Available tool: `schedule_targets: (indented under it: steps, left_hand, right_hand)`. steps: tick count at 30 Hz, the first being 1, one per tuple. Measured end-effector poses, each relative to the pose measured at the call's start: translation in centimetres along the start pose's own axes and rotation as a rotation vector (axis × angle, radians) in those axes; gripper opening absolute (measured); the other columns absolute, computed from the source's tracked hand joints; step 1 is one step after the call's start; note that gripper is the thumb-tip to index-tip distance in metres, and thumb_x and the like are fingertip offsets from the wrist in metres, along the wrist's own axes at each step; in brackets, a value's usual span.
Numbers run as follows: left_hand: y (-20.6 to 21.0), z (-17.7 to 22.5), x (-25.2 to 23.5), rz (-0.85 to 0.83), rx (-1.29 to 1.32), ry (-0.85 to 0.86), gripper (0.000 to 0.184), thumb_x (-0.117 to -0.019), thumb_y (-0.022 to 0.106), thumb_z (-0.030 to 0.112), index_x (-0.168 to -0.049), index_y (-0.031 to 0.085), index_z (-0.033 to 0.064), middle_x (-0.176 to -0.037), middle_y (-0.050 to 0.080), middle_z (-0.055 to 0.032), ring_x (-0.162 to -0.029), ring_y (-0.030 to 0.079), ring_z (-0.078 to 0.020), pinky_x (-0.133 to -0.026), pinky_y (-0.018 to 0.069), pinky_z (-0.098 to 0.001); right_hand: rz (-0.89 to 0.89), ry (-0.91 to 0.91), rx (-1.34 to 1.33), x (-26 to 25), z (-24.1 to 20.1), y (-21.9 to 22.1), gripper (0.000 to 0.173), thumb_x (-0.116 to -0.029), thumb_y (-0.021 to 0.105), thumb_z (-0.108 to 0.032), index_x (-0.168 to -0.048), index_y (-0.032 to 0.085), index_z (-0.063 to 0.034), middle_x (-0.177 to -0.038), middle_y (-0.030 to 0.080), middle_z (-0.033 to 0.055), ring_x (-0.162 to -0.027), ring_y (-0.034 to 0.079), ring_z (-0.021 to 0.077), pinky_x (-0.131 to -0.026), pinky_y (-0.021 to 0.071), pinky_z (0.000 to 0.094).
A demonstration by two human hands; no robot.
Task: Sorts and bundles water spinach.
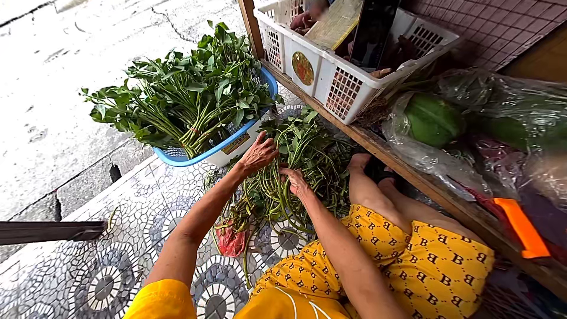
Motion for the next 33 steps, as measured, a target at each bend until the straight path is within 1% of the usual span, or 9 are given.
schedule_targets:
  steps: [4, 9, 11, 14, 17, 21, 25, 29, 33]
  left_hand:
    - [0.3, -0.4, -0.1, 0.068, 0.035, -0.09, 0.012, -0.0967, 0.059, 0.003, -0.091, 0.068, -0.0016, -0.088, 0.07, -0.018, -0.094, 0.07, -0.0375, -0.108, 0.0406, -0.0596]
    - [-1.2, -5.3, 5.4, 0.085, 0.313, -0.896, 0.03, -0.1072, 0.051, 0.02, -0.119, 0.064, -0.004, -0.118, 0.065, -0.0276, -0.116, 0.061, -0.0465, -0.1, 0.0472, -0.0609]
    - [0.1, -5.5, 9.1, -0.054, 0.21, -1.072, 0.039, -0.109, 0.049, 0.032, -0.112, 0.067, -0.0026, -0.117, 0.066, -0.0279, -0.117, 0.061, -0.0474, -0.1, 0.0455, -0.064]
    - [4.7, -5.3, 13.2, -0.237, 0.246, -1.257, 0.031, -0.1008, 0.059, 0.014, -0.121, 0.064, -0.0094, -0.134, 0.055, -0.0348, -0.128, 0.049, -0.0546, -0.103, 0.0384, -0.0696]
    - [6.9, -0.8, 12.0, -0.135, 0.719, -1.189, 0.039, -0.1001, 0.062, 0.012, -0.134, 0.055, -0.0051, -0.136, 0.056, -0.0275, -0.123, 0.058, -0.0403, -0.104, 0.0484, -0.0559]
    - [7.8, 5.4, 8.4, 0.038, 1.214, -1.071, 0.031, -0.1055, 0.057, 0.024, -0.121, 0.069, -0.0001, -0.105, 0.074, -0.0109, -0.095, 0.07, -0.013, -0.091, 0.0557, -0.0331]
    - [6.7, 6.2, 7.0, 0.062, 1.003, -1.059, 0.031, -0.1057, 0.054, 0.02, -0.12, 0.069, -0.0019, -0.102, 0.073, -0.016, -0.094, 0.07, -0.0213, -0.091, 0.0545, -0.0411]
    - [6.6, 6.6, 5.1, 0.099, 0.879, -0.994, 0.03, -0.1053, 0.054, 0.016, -0.12, 0.068, -0.0057, -0.112, 0.071, -0.0231, -0.105, 0.07, -0.0347, -0.098, 0.0525, -0.0519]
    - [11.2, 5.1, 6.9, 0.035, 1.113, -1.191, 0.036, -0.1091, 0.05, 0.028, -0.11, 0.07, -0.0012, -0.098, 0.072, -0.0172, -0.091, 0.069, -0.0271, -0.089, 0.0539, -0.0491]
  right_hand:
    - [-0.022, 0.011, 0.015, -0.1, 0.1, 0.2, 0.027, -0.0881, 0.069, 0.009, -0.114, 0.064, 0.0047, -0.086, 0.063, 0.0103, -0.055, 0.052, 0.0126, -0.058, 0.0554, 0.0277]
    - [-0.024, 0.048, -0.05, 0.3, 0.3, -0.4, 0.025, -0.0909, 0.065, 0.01, -0.115, 0.061, 0.0052, -0.083, 0.06, 0.0091, -0.055, 0.054, 0.0137, -0.061, 0.0579, 0.0295]
    - [-0.01, 0.036, -0.136, 0.3, -0.4, -0.9, 0.024, -0.0924, 0.063, 0.009, -0.115, 0.06, 0.0038, -0.078, 0.059, 0.0077, -0.055, 0.055, 0.0142, -0.062, 0.0594, 0.0314]
    - [-0.005, 0.021, -0.216, 0.0, -0.6, -1.4, 0.024, -0.0957, 0.06, 0.005, -0.119, 0.059, 0.0004, -0.081, 0.06, 0.0077, -0.056, 0.055, 0.0145, -0.062, 0.0591, 0.0328]
    - [-0.005, 0.016, -0.243, -0.4, -0.4, -1.5, 0.023, -0.0971, 0.06, 0.002, -0.12, 0.06, -0.0029, -0.084, 0.061, 0.0071, -0.057, 0.054, 0.0137, -0.061, 0.0577, 0.0321]
    - [0.005, -0.007, -0.225, -0.4, -0.4, -1.7, 0.022, -0.0977, 0.062, -0.001, -0.12, 0.061, -0.0039, -0.078, 0.059, 0.004, -0.055, 0.054, 0.0126, -0.062, 0.0578, 0.0323]
    - [0.013, -0.013, -0.161, -0.6, -0.3, -2.3, 0.026, -0.1009, 0.063, -0.01, -0.126, 0.06, -0.0065, -0.093, 0.064, 0.004, -0.065, 0.057, 0.0104, -0.062, 0.0539, 0.0268]
    - [0.011, 0.018, -0.089, -0.7, -0.1, -2.7, 0.021, -0.1027, 0.062, -0.017, -0.12, 0.063, -0.0048, -0.1, 0.068, 0.0039, -0.084, 0.064, 0.0115, -0.077, 0.0545, 0.0293]
    - [0.178, 0.003, -0.214, -0.7, -1.0, -5.0, 0.02, -0.1074, 0.055, -0.026, -0.111, 0.058, -0.0064, -0.086, 0.065, 0.0037, -0.071, 0.067, 0.0138, -0.068, 0.0602, 0.0306]
Point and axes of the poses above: each hand's wrist, its own x-axis away from the middle knuckle, its own y-axis out of the palm, z = x × y, the point moved 9 cm from there along -x, towards the middle knuckle
